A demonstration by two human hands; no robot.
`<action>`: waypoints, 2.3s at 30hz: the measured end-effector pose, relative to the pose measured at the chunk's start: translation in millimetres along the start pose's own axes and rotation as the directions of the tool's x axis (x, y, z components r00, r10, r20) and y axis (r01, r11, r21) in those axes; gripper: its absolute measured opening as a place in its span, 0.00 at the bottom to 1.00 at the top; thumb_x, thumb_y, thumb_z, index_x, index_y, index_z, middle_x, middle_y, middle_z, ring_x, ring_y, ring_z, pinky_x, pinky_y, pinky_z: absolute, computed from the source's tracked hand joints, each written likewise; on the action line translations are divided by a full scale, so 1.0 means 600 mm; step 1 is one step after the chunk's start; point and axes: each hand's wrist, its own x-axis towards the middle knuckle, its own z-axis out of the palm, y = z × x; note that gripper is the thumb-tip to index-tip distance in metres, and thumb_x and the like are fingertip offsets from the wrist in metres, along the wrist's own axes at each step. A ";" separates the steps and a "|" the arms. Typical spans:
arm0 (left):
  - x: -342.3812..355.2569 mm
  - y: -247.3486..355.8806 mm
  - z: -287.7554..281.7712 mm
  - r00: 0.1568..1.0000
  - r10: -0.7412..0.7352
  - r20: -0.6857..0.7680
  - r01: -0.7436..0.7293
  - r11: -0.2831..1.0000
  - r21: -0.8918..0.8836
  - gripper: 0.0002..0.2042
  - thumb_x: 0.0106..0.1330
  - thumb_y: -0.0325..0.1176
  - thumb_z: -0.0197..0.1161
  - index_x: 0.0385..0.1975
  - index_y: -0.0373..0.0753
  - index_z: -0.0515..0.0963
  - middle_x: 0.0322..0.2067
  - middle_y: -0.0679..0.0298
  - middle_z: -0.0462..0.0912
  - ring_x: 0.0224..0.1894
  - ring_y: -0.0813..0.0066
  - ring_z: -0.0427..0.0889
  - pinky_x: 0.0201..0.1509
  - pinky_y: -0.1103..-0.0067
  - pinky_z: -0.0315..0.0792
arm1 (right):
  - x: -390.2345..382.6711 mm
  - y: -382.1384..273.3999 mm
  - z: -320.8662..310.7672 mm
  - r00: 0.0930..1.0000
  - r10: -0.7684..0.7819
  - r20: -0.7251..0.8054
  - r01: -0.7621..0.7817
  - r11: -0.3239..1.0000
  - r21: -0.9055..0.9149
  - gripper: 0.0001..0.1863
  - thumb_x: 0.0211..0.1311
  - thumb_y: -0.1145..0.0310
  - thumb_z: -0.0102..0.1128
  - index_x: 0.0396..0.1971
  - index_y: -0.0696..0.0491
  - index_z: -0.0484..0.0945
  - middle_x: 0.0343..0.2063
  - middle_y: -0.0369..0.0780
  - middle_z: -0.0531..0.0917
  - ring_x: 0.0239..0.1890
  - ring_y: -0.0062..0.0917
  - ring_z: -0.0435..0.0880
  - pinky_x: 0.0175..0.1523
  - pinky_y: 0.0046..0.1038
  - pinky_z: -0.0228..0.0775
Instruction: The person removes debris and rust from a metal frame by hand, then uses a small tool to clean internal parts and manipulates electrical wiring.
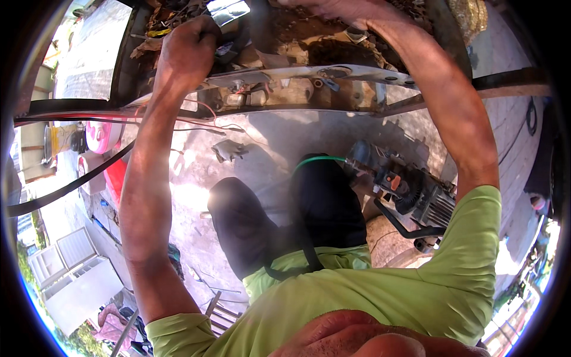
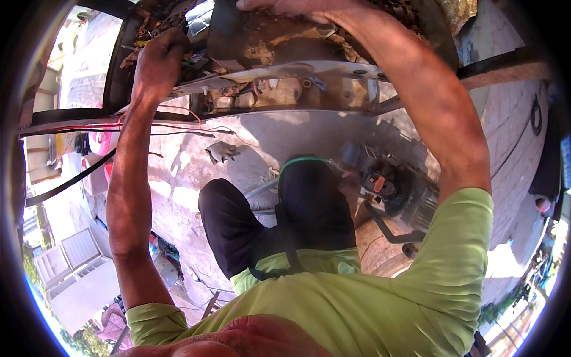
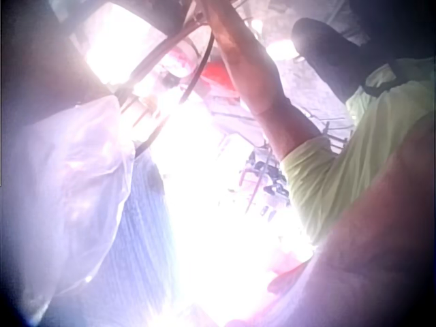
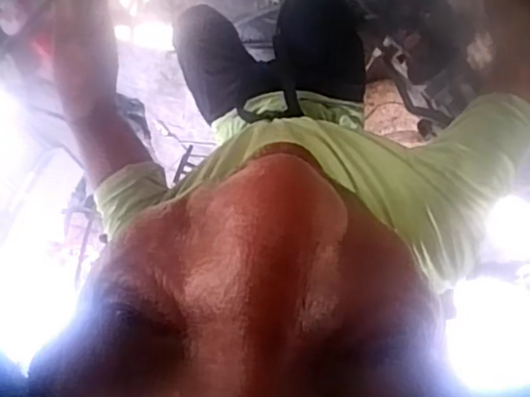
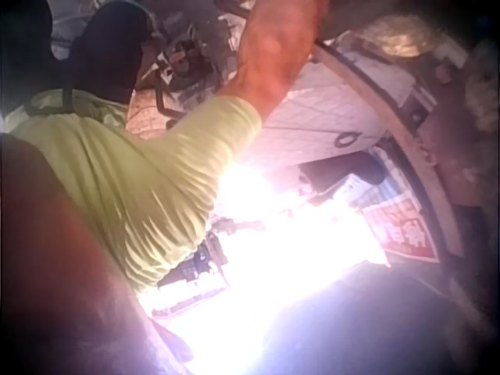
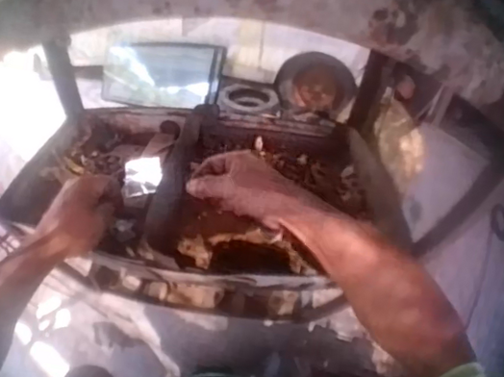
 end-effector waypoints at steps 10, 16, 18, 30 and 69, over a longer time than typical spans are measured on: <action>0.006 0.011 0.010 1.000 -0.003 0.012 0.004 0.999 -0.032 0.11 0.62 0.31 0.53 0.36 0.38 0.83 0.31 0.51 0.85 0.37 0.57 0.86 0.45 0.69 0.76 | -0.005 -0.002 0.024 0.995 0.046 0.094 0.008 0.858 -0.514 0.16 0.50 0.68 0.68 0.38 0.63 0.85 0.30 0.52 0.86 0.31 0.35 0.85 0.39 0.35 0.75; 0.007 0.006 0.012 1.000 0.023 0.021 -0.023 0.999 -0.022 0.08 0.63 0.30 0.54 0.35 0.36 0.80 0.30 0.57 0.84 0.35 0.68 0.83 0.44 0.73 0.74 | -0.018 -0.044 0.033 0.984 0.163 0.067 -0.102 0.838 -0.537 0.17 0.52 0.67 0.67 0.40 0.62 0.85 0.34 0.54 0.87 0.37 0.41 0.87 0.44 0.38 0.75; 0.006 0.011 0.012 1.000 0.013 0.018 -0.012 1.000 -0.022 0.08 0.63 0.30 0.54 0.35 0.36 0.80 0.30 0.57 0.84 0.35 0.68 0.83 0.44 0.73 0.74 | -0.018 -0.047 0.034 0.982 0.179 0.064 -0.115 0.824 -0.554 0.17 0.53 0.67 0.66 0.40 0.62 0.85 0.35 0.54 0.86 0.38 0.43 0.87 0.45 0.39 0.74; 0.007 0.004 0.010 1.000 0.023 0.010 -0.023 1.000 0.006 0.09 0.64 0.31 0.55 0.36 0.37 0.81 0.31 0.56 0.85 0.36 0.66 0.84 0.45 0.73 0.75 | -0.040 -0.089 0.021 0.953 0.296 -0.063 -0.278 0.776 -0.566 0.17 0.51 0.69 0.66 0.40 0.62 0.85 0.35 0.54 0.86 0.39 0.40 0.87 0.44 0.39 0.74; -0.001 0.004 0.001 0.999 -0.032 0.017 0.032 0.999 0.033 0.09 0.63 0.30 0.55 0.36 0.37 0.81 0.31 0.57 0.85 0.36 0.68 0.83 0.45 0.73 0.74 | 0.018 -0.010 -0.021 0.943 0.316 -0.107 -0.146 0.681 0.718 0.05 0.62 0.70 0.55 0.32 0.54 0.77 0.23 0.39 0.77 0.21 0.20 0.72 0.20 0.20 0.58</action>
